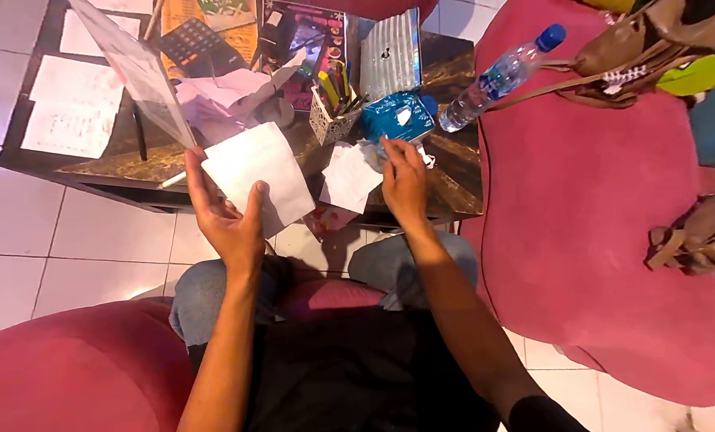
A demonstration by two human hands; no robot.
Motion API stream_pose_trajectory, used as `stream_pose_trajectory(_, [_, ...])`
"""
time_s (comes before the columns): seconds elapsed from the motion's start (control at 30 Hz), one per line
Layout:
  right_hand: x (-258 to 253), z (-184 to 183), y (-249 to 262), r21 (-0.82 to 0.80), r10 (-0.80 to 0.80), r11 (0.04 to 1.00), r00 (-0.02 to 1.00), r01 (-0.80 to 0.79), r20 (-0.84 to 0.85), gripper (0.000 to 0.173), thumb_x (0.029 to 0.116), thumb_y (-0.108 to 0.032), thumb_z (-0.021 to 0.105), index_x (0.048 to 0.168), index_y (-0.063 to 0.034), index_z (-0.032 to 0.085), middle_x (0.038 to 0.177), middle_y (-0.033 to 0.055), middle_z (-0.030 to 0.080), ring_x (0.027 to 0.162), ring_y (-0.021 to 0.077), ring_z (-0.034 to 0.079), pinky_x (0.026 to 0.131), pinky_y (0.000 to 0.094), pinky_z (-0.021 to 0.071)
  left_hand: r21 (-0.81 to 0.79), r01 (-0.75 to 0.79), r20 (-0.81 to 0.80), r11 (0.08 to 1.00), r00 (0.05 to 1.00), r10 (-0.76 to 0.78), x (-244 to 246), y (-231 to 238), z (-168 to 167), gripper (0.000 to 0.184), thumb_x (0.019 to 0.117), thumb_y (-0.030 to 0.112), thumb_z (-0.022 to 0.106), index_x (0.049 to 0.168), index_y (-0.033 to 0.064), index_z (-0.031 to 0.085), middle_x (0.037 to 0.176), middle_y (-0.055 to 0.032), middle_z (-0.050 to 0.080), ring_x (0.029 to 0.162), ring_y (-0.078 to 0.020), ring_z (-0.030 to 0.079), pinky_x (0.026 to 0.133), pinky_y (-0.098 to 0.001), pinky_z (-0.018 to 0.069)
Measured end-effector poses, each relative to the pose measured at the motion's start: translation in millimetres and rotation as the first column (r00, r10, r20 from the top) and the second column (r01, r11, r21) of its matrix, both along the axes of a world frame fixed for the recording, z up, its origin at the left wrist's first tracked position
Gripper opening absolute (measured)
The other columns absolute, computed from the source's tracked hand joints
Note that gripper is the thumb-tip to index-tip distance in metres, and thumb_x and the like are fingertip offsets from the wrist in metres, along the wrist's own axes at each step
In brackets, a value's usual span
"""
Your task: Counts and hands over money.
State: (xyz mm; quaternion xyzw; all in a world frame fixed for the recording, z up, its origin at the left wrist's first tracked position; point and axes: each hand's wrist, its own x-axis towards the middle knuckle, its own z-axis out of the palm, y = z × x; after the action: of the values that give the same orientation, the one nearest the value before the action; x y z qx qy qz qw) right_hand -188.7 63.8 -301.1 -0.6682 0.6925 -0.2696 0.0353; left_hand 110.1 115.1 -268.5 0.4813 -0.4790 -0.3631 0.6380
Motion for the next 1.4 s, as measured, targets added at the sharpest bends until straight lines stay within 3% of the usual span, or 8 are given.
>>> stream_pose_trajectory(0.13, [8,4,5,-0.084,0.046,0.995,0.987,-0.059,-0.156,0.047,0.1034,-0.013,0.046,0.150,-0.0172,0.053,0.149,0.0091,0.055,0.136,0.0304,0.051,0.110,0.0529,0.0416,0.009,-0.012,0.018,1.000,1.000,0.012,3,0,0,0.092,0.0896,0.005,0.075,0.163,0.0136,0.021,0.163,-0.0030,0.036,0.127,-0.0162,0.058,0.091,-0.0284,0.0583])
stream_pose_trajectory(0.27, [25,-11,19,0.197,0.224,0.962,0.961,-0.191,-0.162,0.079,0.0993,-0.065,0.047,0.161,-0.0169,0.035,0.166,0.0047,0.034,0.155,0.0274,0.027,0.122,0.0706,0.0107,0.032,0.012,0.063,0.999,0.998,-0.014,-3,0,4,0.096,0.0859,0.003,0.078,0.163,0.0162,0.022,0.162,-0.0030,0.037,0.118,-0.0152,0.063,0.083,-0.0282,0.0607])
stream_pose_trajectory(0.47, [65,22,52,0.021,0.266,0.797,0.382,-0.603,0.885,0.078,0.0938,-0.033,0.073,0.158,-0.0101,0.034,0.142,0.0062,0.058,0.123,0.0163,0.061,0.103,0.0352,0.0542,-0.130,0.197,0.248,0.972,0.955,-0.161,-30,12,-4,0.092,0.0819,0.005,0.083,0.158,0.0039,0.031,0.163,-0.0152,0.034,0.106,-0.0197,0.067,0.083,-0.0339,0.0613])
stream_pose_trajectory(0.6, [60,16,58,0.030,0.115,0.718,0.161,-0.696,0.980,0.083,0.0846,-0.024,0.084,0.155,-0.0145,0.041,0.134,0.0038,0.064,0.112,0.0130,0.067,0.094,0.0325,0.0589,-0.218,0.310,0.095,0.925,0.950,-0.296,-45,15,4,0.094,0.0803,0.006,0.084,0.157,-0.0015,0.030,0.164,-0.0182,0.030,0.135,-0.0290,0.053,0.104,-0.0409,0.0560])
stream_pose_trajectory(0.73, [58,17,61,0.007,0.042,0.786,0.064,-0.619,0.997,0.039,0.0853,-0.012,0.082,0.120,-0.0177,0.066,0.110,-0.0035,0.074,0.097,0.0074,0.071,0.086,0.0298,0.0612,-0.199,0.317,0.103,0.927,0.948,-0.302,-45,14,2,0.102,0.0777,0.004,0.085,0.160,0.0027,0.025,0.166,-0.0152,0.028,0.113,-0.0198,0.063,0.083,-0.0302,0.0601])
stream_pose_trajectory(0.83, [59,19,59,-0.018,-0.014,0.795,-0.049,-0.606,0.999,0.046,0.0940,-0.009,0.072,0.138,-0.0156,0.059,0.121,0.0017,0.071,0.102,0.0114,0.070,0.087,0.0305,0.0605,-0.230,0.331,0.162,0.915,0.940,-0.299,-46,12,-1,0.100,0.0785,0.000,0.083,0.159,0.0007,0.025,0.166,-0.0184,0.025,0.125,-0.0243,0.060,0.095,-0.0360,0.0598])
stream_pose_trajectory(1.1, [56,10,66,0.057,-0.075,0.739,0.002,-0.672,0.997,0.033,0.0891,-0.009,0.075,0.119,-0.0183,0.065,0.106,-0.0055,0.073,0.095,0.0067,0.069,0.085,0.0297,0.0596,-0.408,0.374,0.433,0.833,0.882,-0.185,-48,15,-6,0.087,0.0881,0.010,0.077,0.160,0.0138,0.028,0.166,-0.0167,0.026,0.152,-0.0311,0.031,0.124,-0.0506,0.0324])
stream_pose_trajectory(1.4, [68,8,61,-0.070,0.156,0.886,0.151,-0.459,0.976,0.036,0.0866,-0.006,0.079,0.119,-0.0108,0.066,0.107,0.0006,0.074,0.095,0.0109,0.072,0.086,0.0326,0.0622,-0.147,0.341,0.256,0.928,0.920,-0.297,-46,9,-2,0.107,0.0797,0.004,0.081,0.162,0.0021,0.013,0.168,-0.0199,0.017,0.138,-0.0280,0.048,0.107,-0.0405,0.0527])
